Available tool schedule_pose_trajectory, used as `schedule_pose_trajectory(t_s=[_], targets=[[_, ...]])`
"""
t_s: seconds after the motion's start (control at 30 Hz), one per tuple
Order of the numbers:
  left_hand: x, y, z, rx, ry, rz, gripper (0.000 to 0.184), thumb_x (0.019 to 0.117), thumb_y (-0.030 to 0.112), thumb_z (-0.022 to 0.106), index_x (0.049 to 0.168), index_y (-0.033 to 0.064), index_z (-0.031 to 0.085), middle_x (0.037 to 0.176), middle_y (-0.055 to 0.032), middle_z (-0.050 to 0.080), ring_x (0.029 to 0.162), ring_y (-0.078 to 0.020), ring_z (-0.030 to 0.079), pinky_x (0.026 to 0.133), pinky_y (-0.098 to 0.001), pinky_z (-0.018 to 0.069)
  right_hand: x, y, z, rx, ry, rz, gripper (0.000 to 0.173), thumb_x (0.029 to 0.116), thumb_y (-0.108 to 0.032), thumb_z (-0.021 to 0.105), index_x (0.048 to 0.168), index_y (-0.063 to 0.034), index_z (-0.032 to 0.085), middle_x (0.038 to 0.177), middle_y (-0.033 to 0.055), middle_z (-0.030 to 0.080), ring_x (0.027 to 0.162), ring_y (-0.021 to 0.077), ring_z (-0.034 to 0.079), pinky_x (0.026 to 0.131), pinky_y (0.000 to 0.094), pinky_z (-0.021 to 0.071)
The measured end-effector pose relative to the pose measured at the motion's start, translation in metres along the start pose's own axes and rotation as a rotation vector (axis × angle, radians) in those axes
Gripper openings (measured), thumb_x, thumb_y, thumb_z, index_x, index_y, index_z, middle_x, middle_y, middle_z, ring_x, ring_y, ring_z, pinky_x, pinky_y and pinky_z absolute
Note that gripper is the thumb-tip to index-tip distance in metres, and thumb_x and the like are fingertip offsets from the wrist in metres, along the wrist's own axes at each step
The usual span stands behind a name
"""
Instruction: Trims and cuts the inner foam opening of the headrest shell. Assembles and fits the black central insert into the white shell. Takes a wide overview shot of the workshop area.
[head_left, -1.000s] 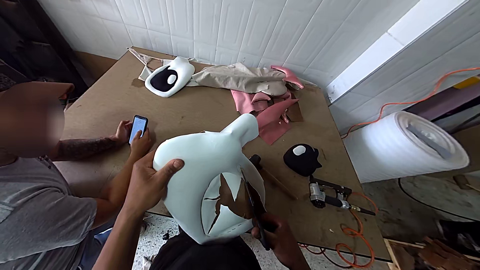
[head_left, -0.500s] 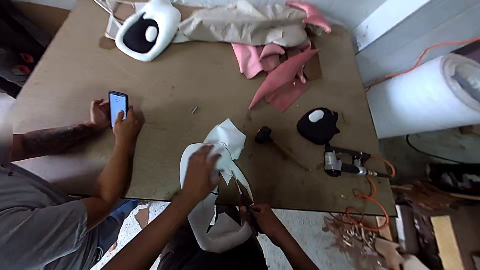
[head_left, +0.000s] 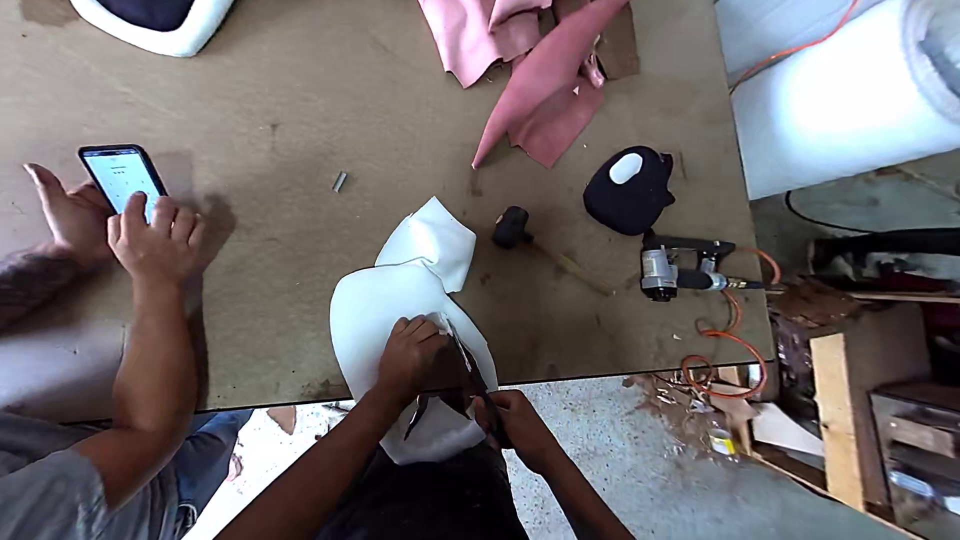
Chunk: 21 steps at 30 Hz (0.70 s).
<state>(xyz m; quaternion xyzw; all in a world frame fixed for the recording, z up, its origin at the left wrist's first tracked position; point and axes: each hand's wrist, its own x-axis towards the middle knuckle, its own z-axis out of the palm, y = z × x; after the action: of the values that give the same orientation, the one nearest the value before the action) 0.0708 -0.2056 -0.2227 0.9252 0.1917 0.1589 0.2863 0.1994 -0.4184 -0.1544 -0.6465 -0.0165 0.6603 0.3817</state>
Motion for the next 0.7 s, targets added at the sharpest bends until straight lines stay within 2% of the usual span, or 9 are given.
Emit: schedule_pose_trajectory(t_s=[0.13,0.23,0.37,0.53,0.7], targets=[[-0.003,0.002,0.004,-0.014,0.032,-0.029,0.017,0.1,0.024,0.062,0.096,0.0231,0.078,0.1,0.0068,0.071,0.106,-0.0115,0.065,0.092,-0.036,0.051,0.007,0.011,0.003,0.026,0.03,-0.056,0.048,0.0901,-0.052,0.074,0.083,-0.0055,0.068,0.066,0.0054,0.06,0.05,0.0132,0.053,0.045,0.0286,0.0452],[-0.006,0.001,0.005,-0.012,0.023,-0.026,0.016,0.0994,0.02,0.062,0.096,0.0202,0.077,0.1,0.0048,0.071,0.105,-0.0131,0.064,0.092,-0.0365,0.0507,0.01,0.017,0.002,0.023,0.05,-0.081,0.047,0.0891,-0.051,0.076,0.083,-0.0051,0.067,0.064,0.0048,0.058,0.047,0.0122,0.05,0.044,0.0278,0.0432],[-0.007,0.0,0.005,-0.011,0.005,-0.025,0.016,0.0996,0.018,0.061,0.097,0.0199,0.078,0.103,0.0041,0.07,0.106,-0.0135,0.064,0.093,-0.0362,0.0514,0.01,0.016,-0.001,0.03,0.036,-0.083,0.045,0.0881,-0.048,0.078,0.082,-0.0048,0.068,0.064,0.0051,0.059,0.048,0.0125,0.052,0.045,0.0286,0.0455],[-0.008,-0.002,0.003,-0.032,-0.008,-0.019,0.016,0.0993,0.017,0.061,0.097,0.018,0.077,0.102,0.0033,0.071,0.106,-0.0143,0.064,0.094,-0.0359,0.0512,0.016,-0.007,-0.013,-0.148,0.04,-0.073,0.054,0.0833,-0.058,0.079,0.073,-0.0071,0.063,0.058,0.0043,0.055,0.045,0.0138,0.051,0.044,0.0302,0.0448],[-0.007,-0.003,0.003,-0.047,-0.013,-0.007,0.017,0.0999,0.017,0.061,0.097,0.0168,0.077,0.101,0.0022,0.07,0.105,-0.015,0.064,0.095,-0.0361,0.0514,0.02,-0.018,-0.029,-0.284,0.033,-0.04,0.055,0.0804,-0.06,0.081,0.073,-0.0089,0.062,0.057,0.0031,0.053,0.046,0.0133,0.049,0.046,0.0298,0.0442]])
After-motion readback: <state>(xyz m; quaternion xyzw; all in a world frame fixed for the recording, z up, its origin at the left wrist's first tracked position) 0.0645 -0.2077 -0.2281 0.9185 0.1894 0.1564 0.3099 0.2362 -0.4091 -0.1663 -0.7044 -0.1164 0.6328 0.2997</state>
